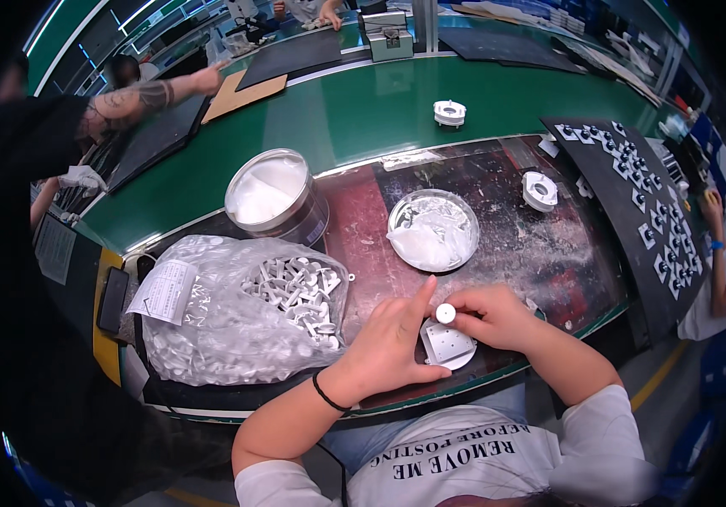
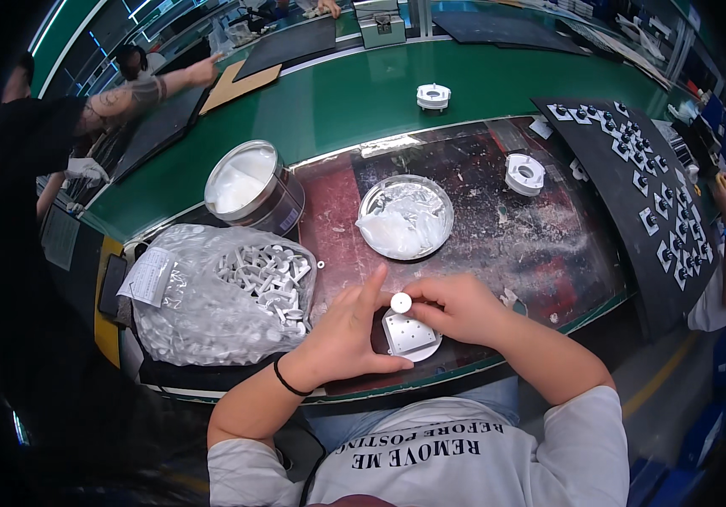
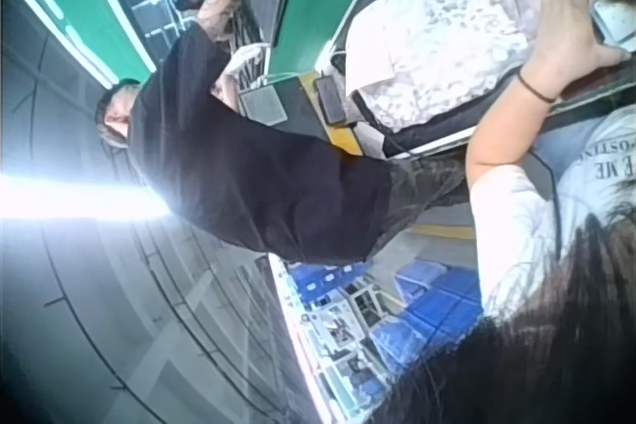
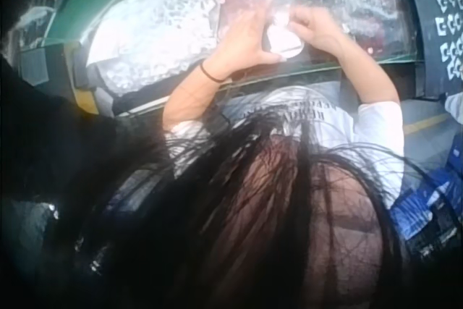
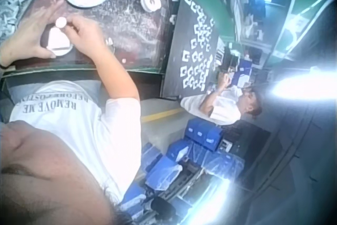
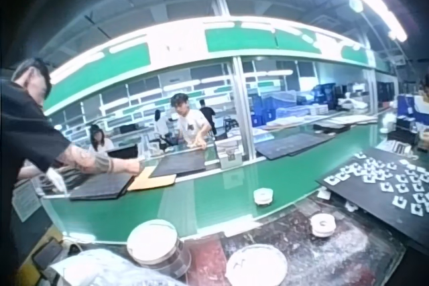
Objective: The person assembles small white plastic components on a green workbench. They repeatedly pick up a white circular base, insert a small white cylindrical piece into its center, and place the assembled unit onto a black tray. The person also handles a bag of loose white plastic parts and a small metal container with white powder.
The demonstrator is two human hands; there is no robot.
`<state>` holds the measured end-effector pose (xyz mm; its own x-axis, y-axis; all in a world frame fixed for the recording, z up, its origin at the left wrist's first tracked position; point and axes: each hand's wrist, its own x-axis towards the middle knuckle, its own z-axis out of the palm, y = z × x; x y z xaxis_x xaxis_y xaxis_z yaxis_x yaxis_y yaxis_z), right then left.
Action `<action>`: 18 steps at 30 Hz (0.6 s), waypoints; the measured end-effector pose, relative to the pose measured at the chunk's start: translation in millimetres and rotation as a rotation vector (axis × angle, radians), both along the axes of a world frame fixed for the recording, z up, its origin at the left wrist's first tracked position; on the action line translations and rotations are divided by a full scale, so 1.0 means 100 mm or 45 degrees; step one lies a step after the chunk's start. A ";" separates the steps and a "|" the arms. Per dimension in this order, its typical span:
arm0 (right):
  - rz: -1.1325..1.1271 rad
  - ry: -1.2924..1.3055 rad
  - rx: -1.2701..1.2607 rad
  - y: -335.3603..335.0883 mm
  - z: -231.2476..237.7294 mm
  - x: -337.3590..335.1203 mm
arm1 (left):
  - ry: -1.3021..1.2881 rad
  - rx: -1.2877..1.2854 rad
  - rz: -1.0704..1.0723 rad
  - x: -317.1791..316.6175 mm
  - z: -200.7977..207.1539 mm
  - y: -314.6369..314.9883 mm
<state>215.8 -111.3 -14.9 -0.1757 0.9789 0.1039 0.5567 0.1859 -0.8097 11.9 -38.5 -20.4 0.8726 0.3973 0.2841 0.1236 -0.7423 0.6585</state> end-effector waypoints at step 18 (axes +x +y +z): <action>-0.280 0.529 -0.216 -0.04 -0.05 0.17 | 0.010 0.109 0.029 -0.01 0.04 0.03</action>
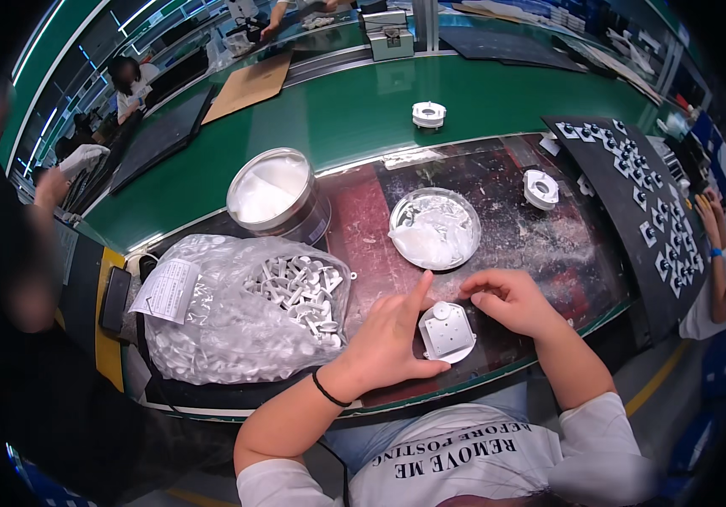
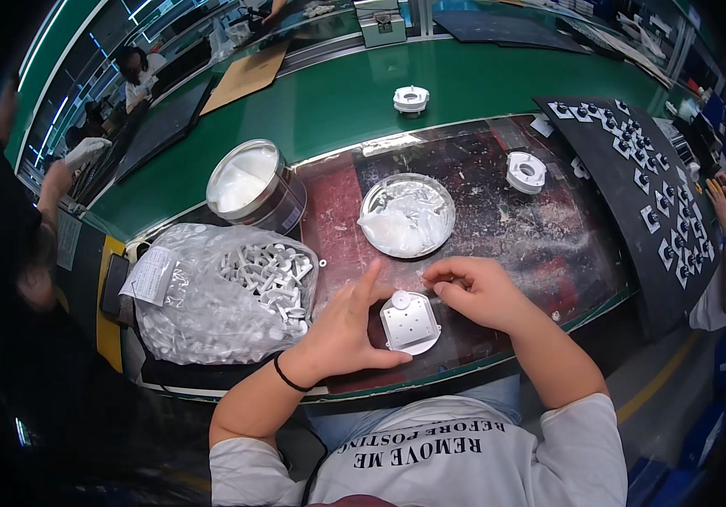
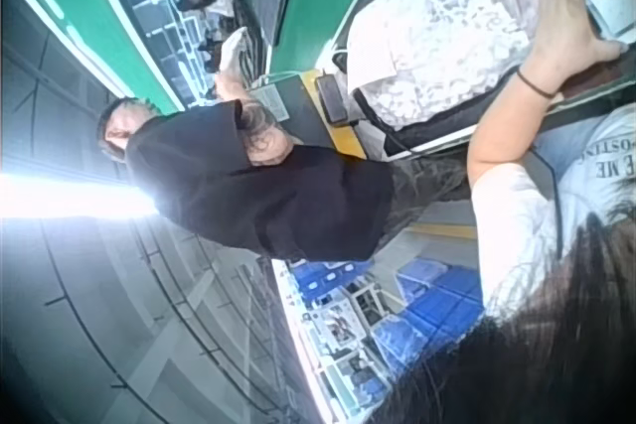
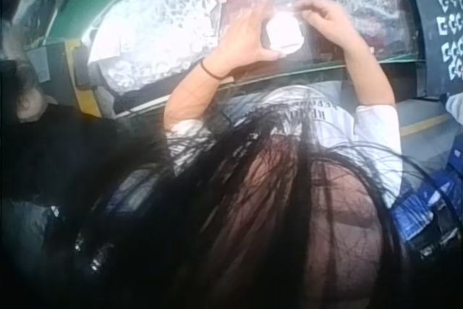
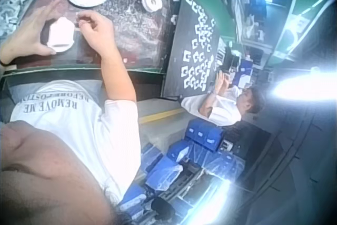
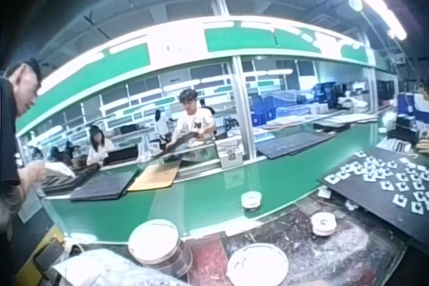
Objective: The person assembles small white plastic components on a green workbench. They repeatedly pick up a white circular base, insert a small white cylindrical piece into its center, and place the assembled unit onto a black tray. The person also handles a bag of loose white plastic parts and a small metal container with white powder.
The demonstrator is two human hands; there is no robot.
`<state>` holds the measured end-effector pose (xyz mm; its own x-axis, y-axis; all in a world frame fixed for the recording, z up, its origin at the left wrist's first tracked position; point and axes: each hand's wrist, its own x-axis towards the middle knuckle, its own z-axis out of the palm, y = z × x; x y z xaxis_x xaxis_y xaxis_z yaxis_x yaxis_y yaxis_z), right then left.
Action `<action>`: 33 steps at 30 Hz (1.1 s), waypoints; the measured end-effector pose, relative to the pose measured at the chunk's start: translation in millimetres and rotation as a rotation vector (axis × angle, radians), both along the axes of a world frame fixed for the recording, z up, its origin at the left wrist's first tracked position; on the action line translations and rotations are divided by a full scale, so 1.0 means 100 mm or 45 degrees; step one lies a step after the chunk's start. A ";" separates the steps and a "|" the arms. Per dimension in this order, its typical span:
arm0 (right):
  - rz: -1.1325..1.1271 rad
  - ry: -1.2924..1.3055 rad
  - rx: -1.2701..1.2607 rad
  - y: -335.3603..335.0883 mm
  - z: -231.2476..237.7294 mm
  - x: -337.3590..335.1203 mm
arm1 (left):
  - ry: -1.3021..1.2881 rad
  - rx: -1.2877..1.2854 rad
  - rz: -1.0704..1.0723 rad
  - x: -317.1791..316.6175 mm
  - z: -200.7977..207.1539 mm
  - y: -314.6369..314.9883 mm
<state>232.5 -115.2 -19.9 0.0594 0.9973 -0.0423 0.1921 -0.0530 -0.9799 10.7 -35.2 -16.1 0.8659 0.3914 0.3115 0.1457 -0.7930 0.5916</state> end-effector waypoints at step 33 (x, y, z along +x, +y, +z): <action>-0.909 0.414 -0.041 2.53 -0.22 1.29 | -0.396 0.266 0.156 -0.05 0.03 0.17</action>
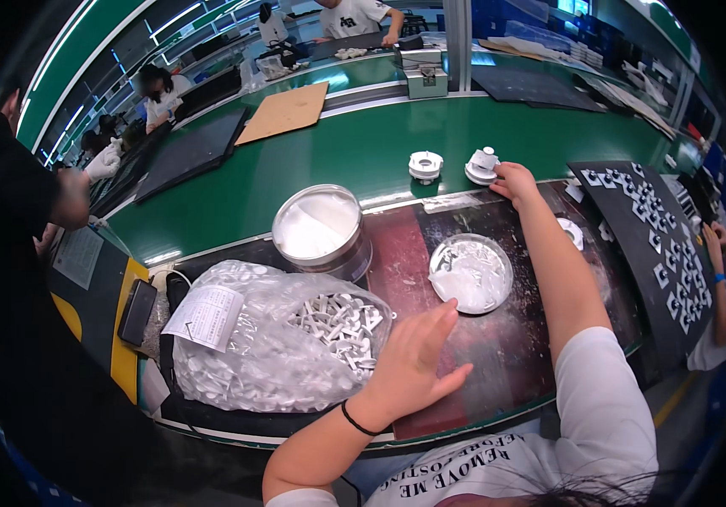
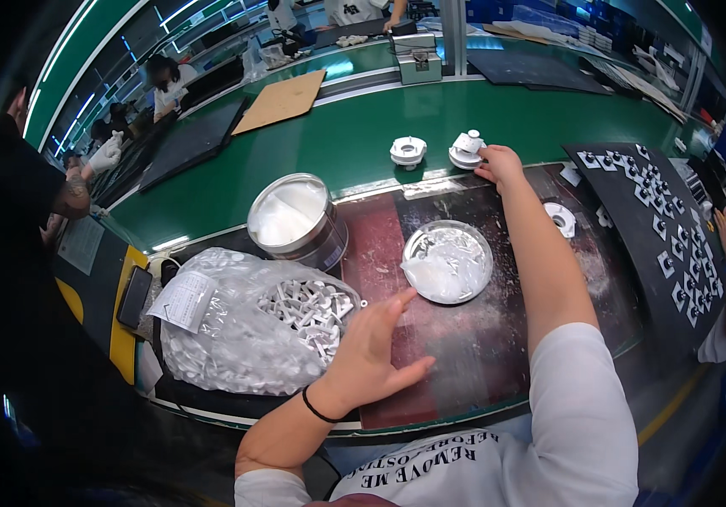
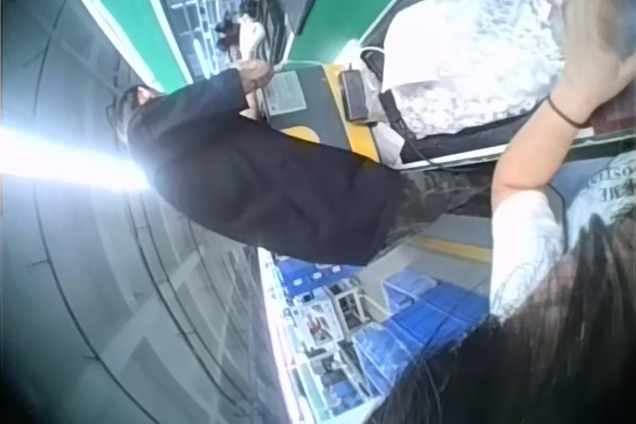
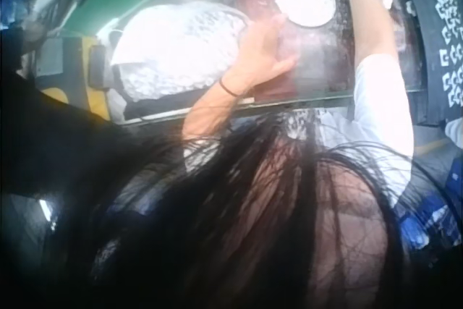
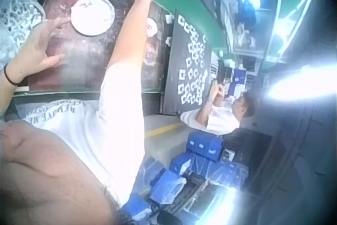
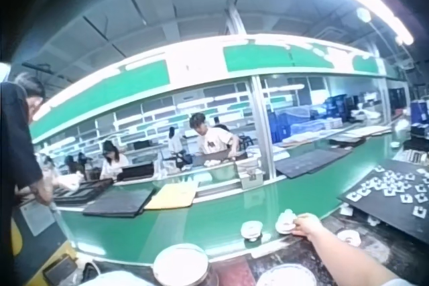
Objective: The person assembles small white plastic components on a green workbench. They repeatedly pick up a white circular base, insert a small white cylindrical piece into its center, and place the assembled unit onto a black tray. The person also handles a bag of loose white plastic parts and a small metal container with white powder.
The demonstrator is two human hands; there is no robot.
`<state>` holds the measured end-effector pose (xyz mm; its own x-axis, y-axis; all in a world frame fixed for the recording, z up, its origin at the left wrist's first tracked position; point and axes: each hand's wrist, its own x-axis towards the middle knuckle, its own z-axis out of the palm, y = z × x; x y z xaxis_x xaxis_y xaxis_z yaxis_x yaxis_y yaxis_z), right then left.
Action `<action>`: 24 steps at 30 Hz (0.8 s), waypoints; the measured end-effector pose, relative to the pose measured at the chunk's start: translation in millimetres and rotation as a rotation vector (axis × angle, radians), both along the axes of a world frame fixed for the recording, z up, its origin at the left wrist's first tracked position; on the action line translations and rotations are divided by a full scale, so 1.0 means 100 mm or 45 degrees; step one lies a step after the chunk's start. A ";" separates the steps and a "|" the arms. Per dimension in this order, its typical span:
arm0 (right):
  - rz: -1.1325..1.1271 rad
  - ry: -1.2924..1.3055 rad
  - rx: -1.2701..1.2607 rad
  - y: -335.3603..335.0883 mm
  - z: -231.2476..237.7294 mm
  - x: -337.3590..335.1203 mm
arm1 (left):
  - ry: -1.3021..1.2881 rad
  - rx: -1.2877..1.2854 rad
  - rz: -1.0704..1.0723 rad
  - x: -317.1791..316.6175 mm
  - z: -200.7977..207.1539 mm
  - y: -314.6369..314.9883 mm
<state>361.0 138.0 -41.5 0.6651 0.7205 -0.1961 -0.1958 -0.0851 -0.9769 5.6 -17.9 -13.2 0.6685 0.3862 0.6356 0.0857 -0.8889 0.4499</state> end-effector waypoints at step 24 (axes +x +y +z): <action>0.582 -2.059 0.159 0.62 0.14 -1.32 | 0.039 -0.076 0.004 -0.05 0.05 0.00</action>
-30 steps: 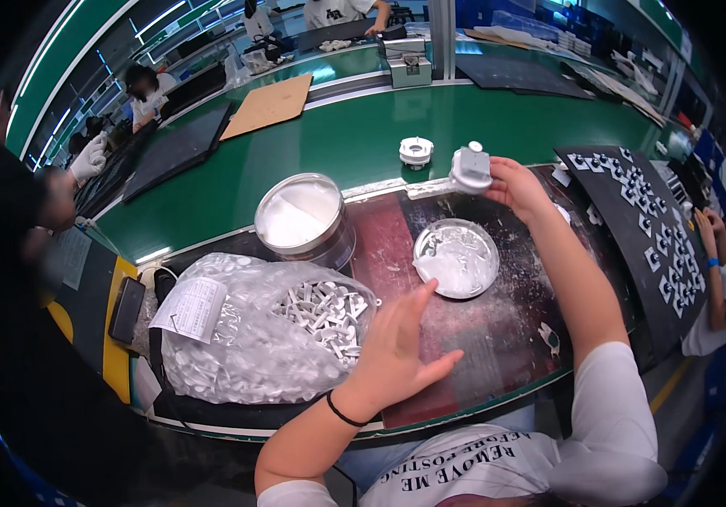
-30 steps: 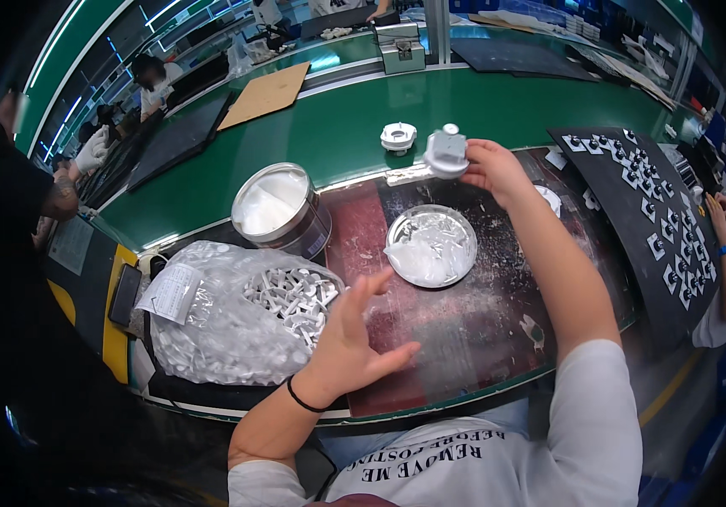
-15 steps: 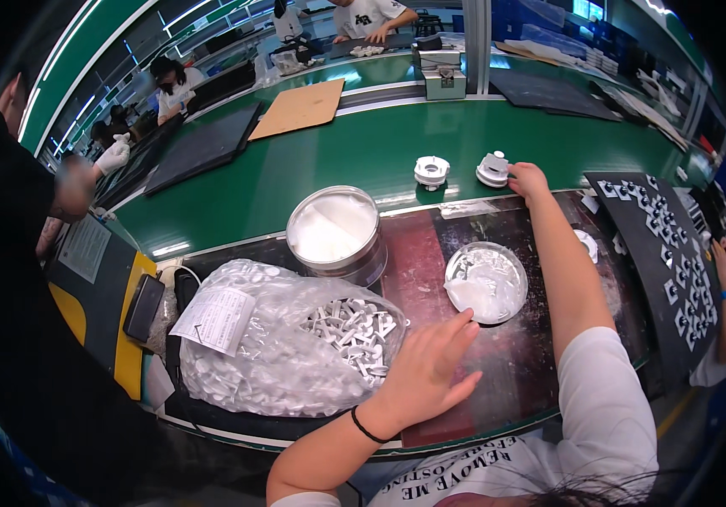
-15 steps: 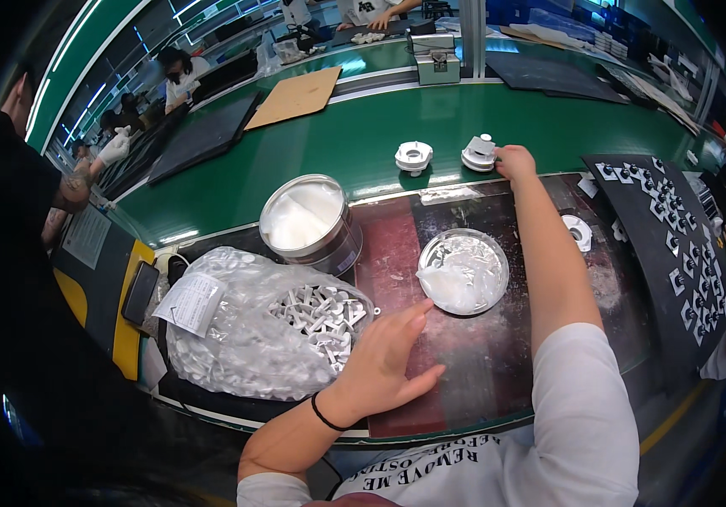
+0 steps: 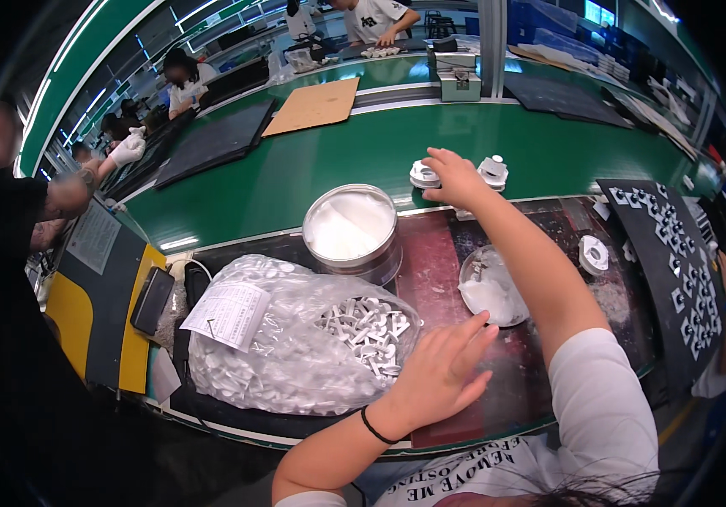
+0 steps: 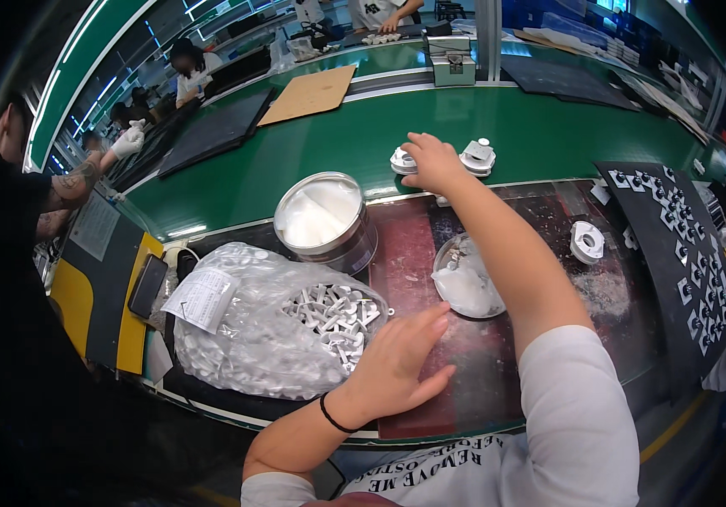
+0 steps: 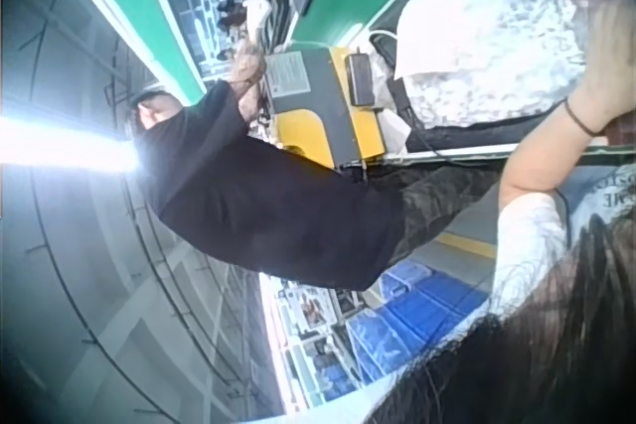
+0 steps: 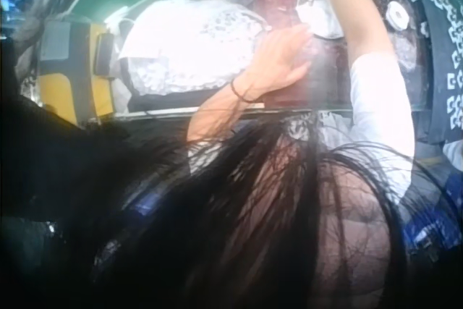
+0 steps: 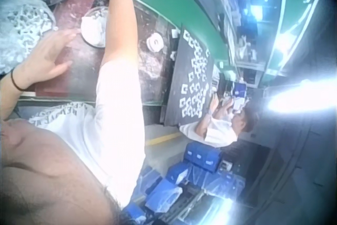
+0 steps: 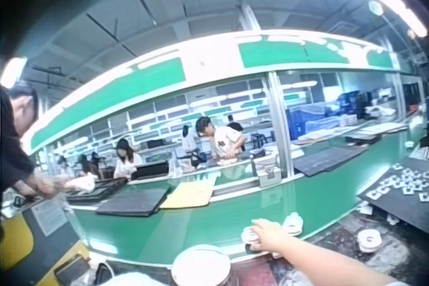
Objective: The person assembles small white plastic components on a green workbench. They repeatedly pick up a white circular base, insert a small white cylindrical piece into its center, and place the assembled unit onto a black tray. The person also handles a bag of loose white plastic parts and a small metal container with white powder.
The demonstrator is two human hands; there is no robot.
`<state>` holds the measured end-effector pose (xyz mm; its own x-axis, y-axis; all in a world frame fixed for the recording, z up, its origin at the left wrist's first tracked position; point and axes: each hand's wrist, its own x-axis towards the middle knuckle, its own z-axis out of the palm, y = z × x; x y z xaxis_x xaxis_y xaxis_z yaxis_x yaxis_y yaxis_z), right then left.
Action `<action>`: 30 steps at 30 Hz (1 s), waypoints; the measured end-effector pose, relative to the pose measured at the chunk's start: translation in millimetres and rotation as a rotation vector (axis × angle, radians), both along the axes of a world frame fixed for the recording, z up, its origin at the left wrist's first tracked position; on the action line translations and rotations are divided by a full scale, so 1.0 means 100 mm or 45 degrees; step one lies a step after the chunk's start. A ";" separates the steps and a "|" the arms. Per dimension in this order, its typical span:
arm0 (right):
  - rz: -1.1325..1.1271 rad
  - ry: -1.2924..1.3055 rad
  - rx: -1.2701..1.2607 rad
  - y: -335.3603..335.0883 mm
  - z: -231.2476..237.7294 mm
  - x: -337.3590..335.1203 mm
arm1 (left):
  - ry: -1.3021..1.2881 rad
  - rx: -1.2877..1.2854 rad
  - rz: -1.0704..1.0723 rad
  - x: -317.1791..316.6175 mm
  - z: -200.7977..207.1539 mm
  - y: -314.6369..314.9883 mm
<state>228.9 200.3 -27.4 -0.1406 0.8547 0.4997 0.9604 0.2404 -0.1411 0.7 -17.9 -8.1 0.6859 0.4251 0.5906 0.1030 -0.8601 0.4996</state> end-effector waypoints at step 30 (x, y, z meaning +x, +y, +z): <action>0.778 1.588 -1.613 -2.65 0.35 0.14 | -0.015 0.058 -0.264 -0.06 0.18 0.10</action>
<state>243.0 -65.0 7.9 -0.6303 0.7307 -0.2625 0.0135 -0.3277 -0.9447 -4.9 -8.3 10.1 0.7489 0.2483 0.6144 -0.0844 -0.8839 0.4600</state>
